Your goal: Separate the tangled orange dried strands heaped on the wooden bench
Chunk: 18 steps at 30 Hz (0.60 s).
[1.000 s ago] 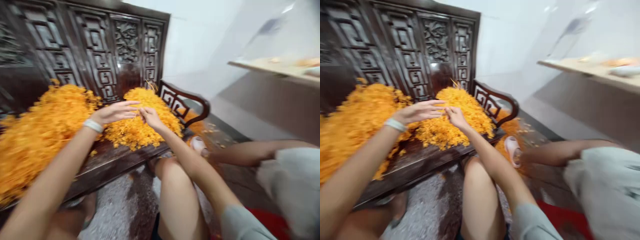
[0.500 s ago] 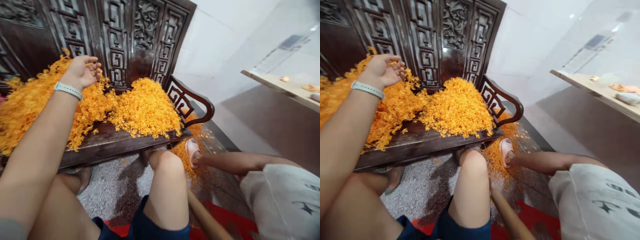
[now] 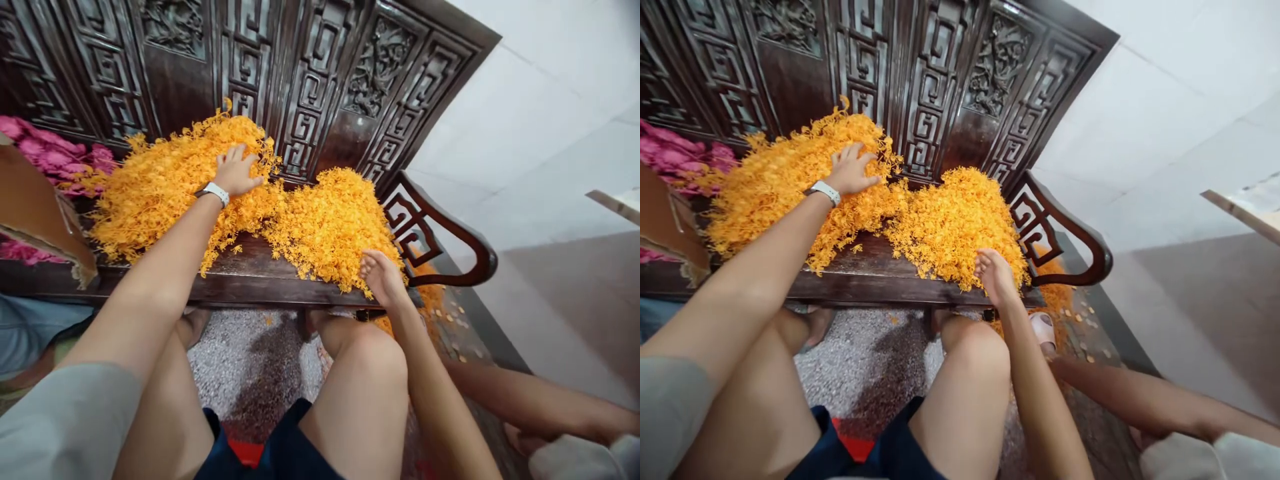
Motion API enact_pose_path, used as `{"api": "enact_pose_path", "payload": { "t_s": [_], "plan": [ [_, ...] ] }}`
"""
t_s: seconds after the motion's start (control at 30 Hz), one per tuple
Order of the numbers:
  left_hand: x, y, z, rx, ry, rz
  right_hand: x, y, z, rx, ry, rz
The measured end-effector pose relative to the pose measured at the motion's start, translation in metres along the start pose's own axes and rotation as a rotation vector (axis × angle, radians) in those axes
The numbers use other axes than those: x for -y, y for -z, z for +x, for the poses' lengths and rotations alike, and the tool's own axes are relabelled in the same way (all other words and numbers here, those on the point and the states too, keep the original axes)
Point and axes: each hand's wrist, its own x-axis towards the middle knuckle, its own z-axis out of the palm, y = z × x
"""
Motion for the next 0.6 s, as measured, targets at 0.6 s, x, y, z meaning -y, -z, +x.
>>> {"api": "enact_pose_path", "payload": {
  "t_s": [0.6],
  "plan": [
    [-0.066, -0.08, -0.013, -0.096, 0.149, 0.145, -0.021, -0.217, 0.171, 0.383, 0.543, -1.36]
  ]
}}
